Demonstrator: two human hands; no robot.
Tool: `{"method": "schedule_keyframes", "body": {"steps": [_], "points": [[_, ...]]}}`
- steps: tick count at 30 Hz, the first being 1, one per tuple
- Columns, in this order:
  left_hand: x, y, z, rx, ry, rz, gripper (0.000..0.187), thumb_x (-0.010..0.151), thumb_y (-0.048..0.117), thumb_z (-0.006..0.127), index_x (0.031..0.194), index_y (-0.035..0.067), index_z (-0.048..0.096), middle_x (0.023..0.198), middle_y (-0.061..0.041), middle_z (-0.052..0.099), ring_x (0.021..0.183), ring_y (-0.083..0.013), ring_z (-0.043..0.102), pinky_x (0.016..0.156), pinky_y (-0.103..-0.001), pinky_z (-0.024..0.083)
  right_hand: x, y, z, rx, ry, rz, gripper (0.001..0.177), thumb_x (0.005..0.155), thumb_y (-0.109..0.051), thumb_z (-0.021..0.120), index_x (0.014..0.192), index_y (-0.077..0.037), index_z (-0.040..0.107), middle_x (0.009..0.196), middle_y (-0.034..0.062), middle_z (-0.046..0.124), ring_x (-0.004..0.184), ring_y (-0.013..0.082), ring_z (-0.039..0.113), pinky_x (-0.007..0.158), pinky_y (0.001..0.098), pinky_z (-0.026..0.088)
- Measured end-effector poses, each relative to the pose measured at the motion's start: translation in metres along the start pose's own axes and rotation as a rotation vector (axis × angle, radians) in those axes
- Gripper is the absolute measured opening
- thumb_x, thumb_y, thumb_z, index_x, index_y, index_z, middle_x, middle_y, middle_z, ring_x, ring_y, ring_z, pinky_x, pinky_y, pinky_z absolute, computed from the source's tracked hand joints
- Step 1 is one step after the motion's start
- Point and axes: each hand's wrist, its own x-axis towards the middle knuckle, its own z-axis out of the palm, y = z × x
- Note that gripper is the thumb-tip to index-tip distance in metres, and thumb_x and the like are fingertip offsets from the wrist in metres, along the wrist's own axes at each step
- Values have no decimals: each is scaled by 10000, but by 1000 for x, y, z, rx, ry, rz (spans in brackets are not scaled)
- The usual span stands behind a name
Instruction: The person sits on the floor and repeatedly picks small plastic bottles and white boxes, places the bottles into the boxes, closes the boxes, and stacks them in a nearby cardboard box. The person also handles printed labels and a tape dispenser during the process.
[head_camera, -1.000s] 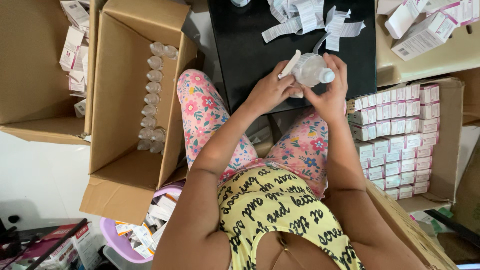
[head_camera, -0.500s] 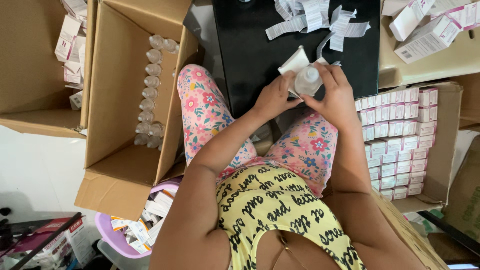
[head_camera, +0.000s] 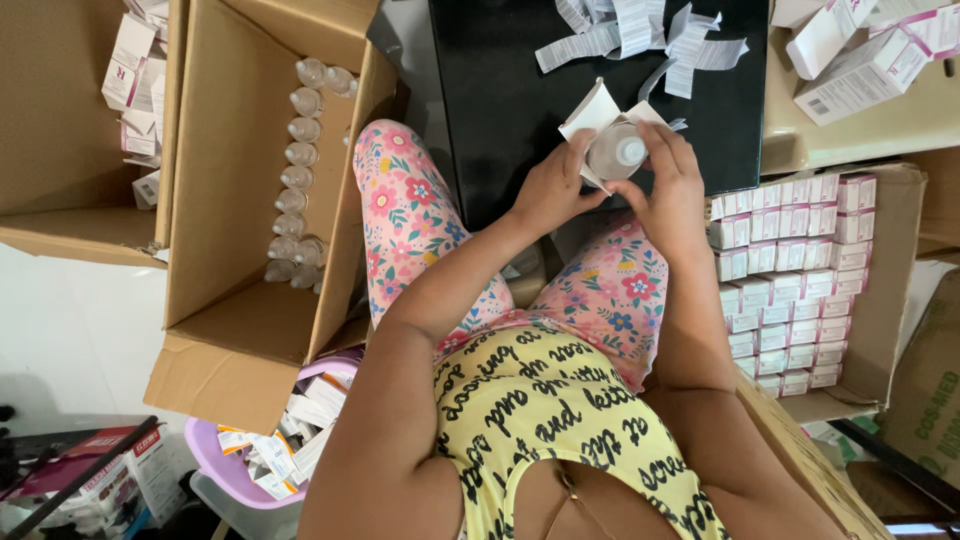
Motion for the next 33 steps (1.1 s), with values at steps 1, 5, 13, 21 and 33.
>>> {"method": "schedule_keyframes", "body": {"steps": [1,5,13,21,33], "points": [[0,1,0,-2,-15,-21,903,824,315,863,1466,44,289,1227,-198,626,1103,-370,662,874,-425,575,0,-1,-2,-55,4,-31,739,837,-197,917,1453,14,567,1391,200,601,1172,377,598,978,419,535],[2,-1,-1,20,53,77,924,802,308,852,1459,28,266,1236,-210,618,1093,-376,657,871,-420,574,9,-7,-9,-213,-12,-90,709,743,-179,941,1352,-7,622,1291,152,655,1107,387,574,997,456,491],[2,0,2,47,57,39,936,769,322,878,1454,53,299,1223,-200,623,1081,-370,666,862,-414,581,25,1,-2,-388,-128,-127,580,714,-126,900,1243,-25,687,1230,140,574,1125,352,539,971,427,484],[2,-2,3,57,66,69,932,774,317,881,1451,34,308,1221,-197,622,1076,-364,664,850,-410,583,26,15,26,-530,-38,-62,366,701,-220,892,1026,-125,754,1211,91,512,1128,312,494,893,414,456],[2,-2,3,100,64,122,1016,770,308,882,1512,27,247,1207,-209,591,1070,-371,629,898,-418,564,37,24,38,-900,-117,-86,234,753,-257,836,959,-172,763,1260,95,534,1154,321,492,906,425,403]]}}
